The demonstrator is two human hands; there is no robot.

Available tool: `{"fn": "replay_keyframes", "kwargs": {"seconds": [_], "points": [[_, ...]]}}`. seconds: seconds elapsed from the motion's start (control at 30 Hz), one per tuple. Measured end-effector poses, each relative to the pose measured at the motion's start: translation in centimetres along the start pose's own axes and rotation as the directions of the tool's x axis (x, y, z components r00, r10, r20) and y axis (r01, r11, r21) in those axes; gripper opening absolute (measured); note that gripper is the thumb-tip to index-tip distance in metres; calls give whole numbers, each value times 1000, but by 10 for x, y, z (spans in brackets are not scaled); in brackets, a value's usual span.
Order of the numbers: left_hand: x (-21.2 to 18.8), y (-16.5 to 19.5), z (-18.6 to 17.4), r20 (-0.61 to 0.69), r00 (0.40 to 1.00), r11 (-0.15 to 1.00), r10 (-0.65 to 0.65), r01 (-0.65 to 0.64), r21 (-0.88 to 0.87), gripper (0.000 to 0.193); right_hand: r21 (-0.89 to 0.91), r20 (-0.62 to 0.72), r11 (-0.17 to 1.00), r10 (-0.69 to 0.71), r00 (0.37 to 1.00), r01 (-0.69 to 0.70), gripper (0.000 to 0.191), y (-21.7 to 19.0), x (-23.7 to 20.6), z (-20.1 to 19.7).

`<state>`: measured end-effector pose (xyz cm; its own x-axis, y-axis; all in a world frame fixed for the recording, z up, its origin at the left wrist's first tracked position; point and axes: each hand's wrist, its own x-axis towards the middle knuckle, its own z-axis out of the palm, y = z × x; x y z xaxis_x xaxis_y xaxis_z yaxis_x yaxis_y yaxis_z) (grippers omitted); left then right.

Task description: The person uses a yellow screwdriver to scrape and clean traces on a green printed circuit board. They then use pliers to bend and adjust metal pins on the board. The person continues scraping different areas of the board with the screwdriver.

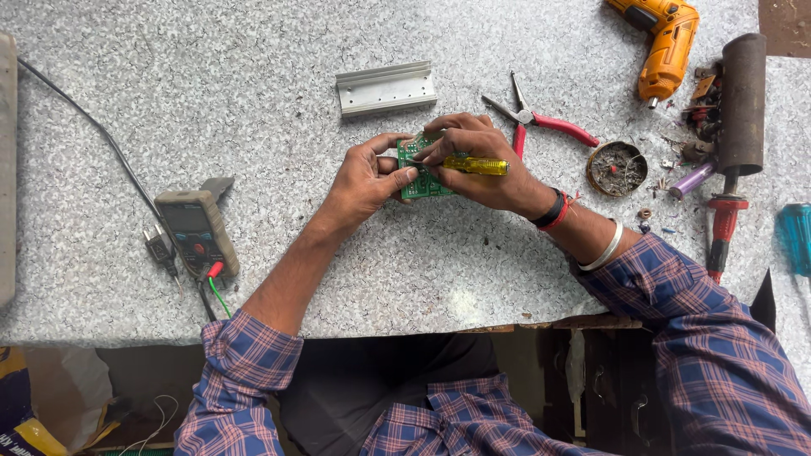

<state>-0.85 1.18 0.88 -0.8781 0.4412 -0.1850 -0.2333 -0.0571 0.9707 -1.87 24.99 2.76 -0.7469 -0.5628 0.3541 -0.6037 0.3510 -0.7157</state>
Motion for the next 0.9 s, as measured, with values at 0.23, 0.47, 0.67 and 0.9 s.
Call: {"fn": "replay_keyframes", "kwargs": {"seconds": [0.23,0.47,0.67,0.9], "points": [[-1,1,1,-4,1000,999,5,-5,32,49,102,-39,994,42,998,-37,12,5,1,3],[-1,4,1,-10,1000,999,-4,5,38,50,35,-77,999,-12,997,15,12,3,0,4],[-2,5,1,-2,1000,1000,-10,10,9,49,18,-36,999,-35,999,35,13,3,2,2],[-3,5,0,4,1000,1000,-7,7,19,51,6,-22,1000,-29,999,29,14,3,0,2]]}}
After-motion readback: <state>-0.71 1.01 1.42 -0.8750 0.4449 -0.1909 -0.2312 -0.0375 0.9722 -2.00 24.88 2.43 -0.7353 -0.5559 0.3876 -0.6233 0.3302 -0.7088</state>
